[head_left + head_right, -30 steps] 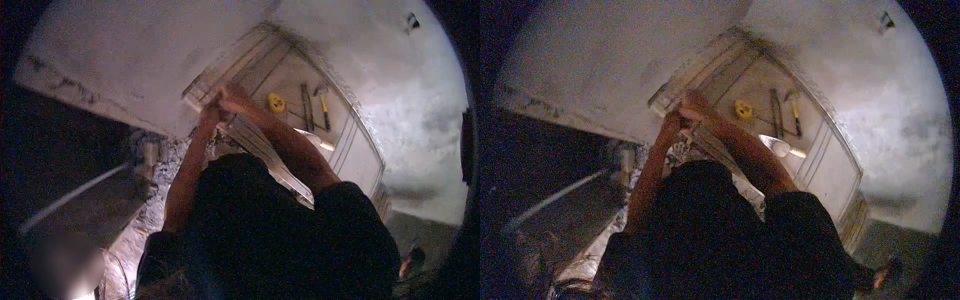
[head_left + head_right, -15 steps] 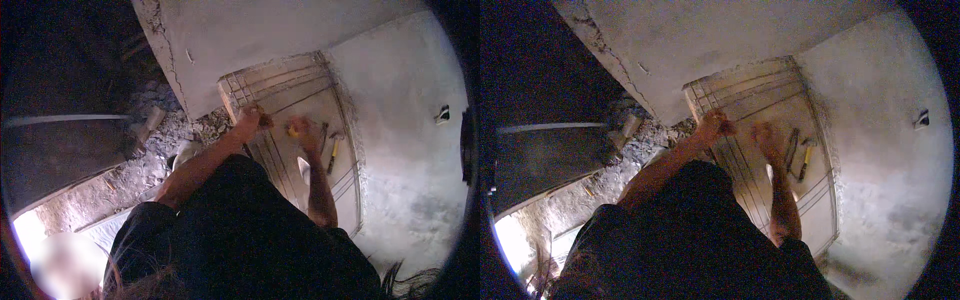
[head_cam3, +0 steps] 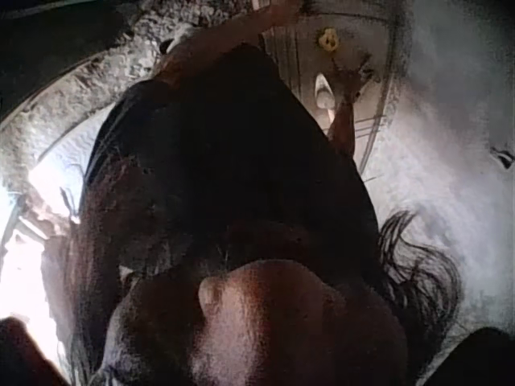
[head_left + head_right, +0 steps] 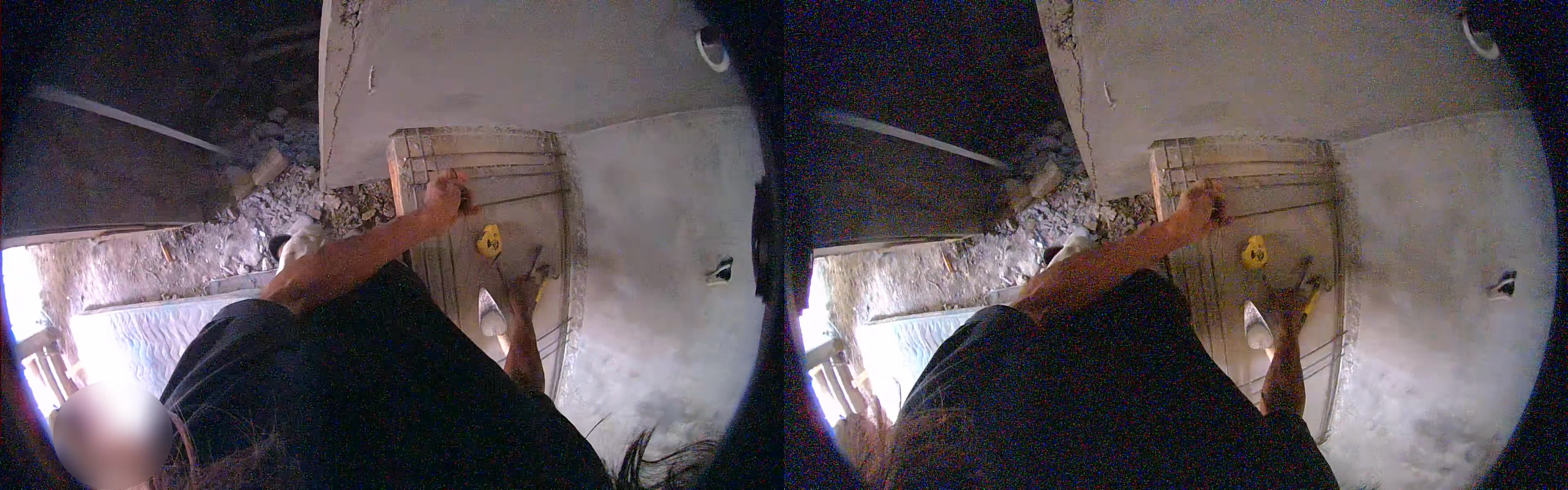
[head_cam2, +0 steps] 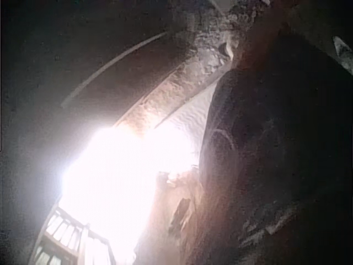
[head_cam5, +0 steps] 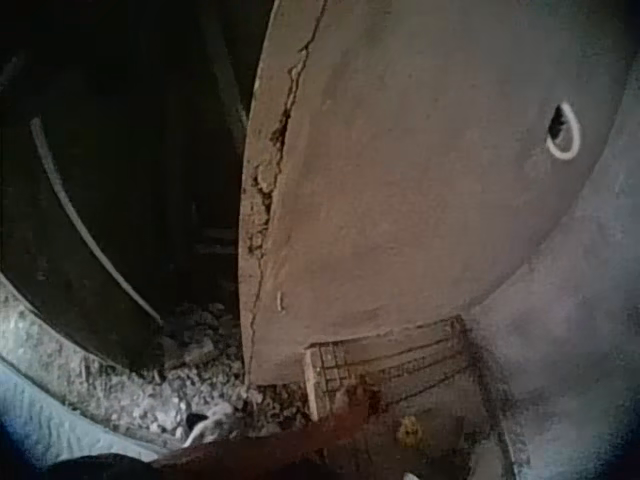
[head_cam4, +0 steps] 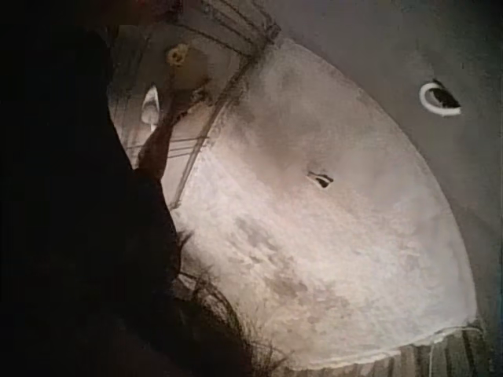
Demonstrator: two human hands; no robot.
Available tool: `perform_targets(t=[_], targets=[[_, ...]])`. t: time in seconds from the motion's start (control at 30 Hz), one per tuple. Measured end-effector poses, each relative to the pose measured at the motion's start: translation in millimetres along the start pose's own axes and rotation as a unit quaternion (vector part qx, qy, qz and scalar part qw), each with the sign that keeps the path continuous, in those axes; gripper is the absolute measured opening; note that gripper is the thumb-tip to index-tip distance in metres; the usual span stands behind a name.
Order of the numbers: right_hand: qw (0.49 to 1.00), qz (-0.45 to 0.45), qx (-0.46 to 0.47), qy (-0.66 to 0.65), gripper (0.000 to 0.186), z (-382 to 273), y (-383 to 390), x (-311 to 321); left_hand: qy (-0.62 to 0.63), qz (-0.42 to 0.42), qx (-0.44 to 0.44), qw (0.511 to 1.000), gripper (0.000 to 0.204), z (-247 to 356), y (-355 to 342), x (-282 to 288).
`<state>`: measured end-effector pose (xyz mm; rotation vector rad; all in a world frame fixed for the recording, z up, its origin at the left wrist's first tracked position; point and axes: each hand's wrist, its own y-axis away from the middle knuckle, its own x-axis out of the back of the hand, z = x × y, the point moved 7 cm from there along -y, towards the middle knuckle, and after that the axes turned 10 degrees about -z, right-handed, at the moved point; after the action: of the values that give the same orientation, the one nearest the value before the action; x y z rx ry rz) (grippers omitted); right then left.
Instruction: The recorder is using wire and pliers to secure metal rebar mesh inside a wooden concrete form.
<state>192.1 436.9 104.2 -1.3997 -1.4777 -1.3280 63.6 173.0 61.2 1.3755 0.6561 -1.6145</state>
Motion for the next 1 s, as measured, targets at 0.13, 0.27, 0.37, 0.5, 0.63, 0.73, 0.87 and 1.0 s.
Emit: perform_targets(t=[0.13, 0.27, 0.37, 0.5, 0.63, 0.73, 0.87, 1.0], targets=[[0.959, 0.01, -0.065, -0.277, 0.028, 6.2, -10.8, 11.2, -0.151, 0.033, 0.009, 0.988, 0.026, -3.2, 5.3, 14.4], [0.985, -0.072, 0.008, -0.158, 0.028, -50.3, -54.0, 44.4, -0.132, -0.035, -0.027, 0.99, 0.025, -8.1, 11.8, -7.5], [0.978, -0.169, 0.117, -0.033, 0.027, -116.8, -82.9, 52.0, -0.176, 0.084, -0.04, 0.98, 0.031, -12.7, 25.3, 0.3], [0.935, -0.248, 0.213, 0.136, 0.03, -221.5, -104.5, 65.8, -0.069, 0.055, -0.034, 0.996, 0.036, -4.8, 28.0, -12.3], [0.928, -0.297, 0.174, 0.142, 0.032, -219.3, -133.1, 39.2, -0.184, 0.066, -0.019, 0.98, 0.033, -19.2, 14.1, 14.1], [0.912, -0.311, 0.244, 0.108, 0.031, -250.9, -125.9, 38.4, -0.097, 0.043, -0.017, 0.994, 0.035, -25.7, 11.7, 13.0], [0.896, -0.356, 0.177, 0.198, 0.031, -248.2, -127.4, 33.4, -0.116, 0.075, 0.011, 0.99, 0.037, -29.3, 12.1, 16.3], [0.902, -0.334, 0.214, 0.17, 0.032, -217.5, -144.1, 14.4, -0.268, 0.103, -0.078, 0.955, 0.037, -24.3, 9.7, 12.0]])
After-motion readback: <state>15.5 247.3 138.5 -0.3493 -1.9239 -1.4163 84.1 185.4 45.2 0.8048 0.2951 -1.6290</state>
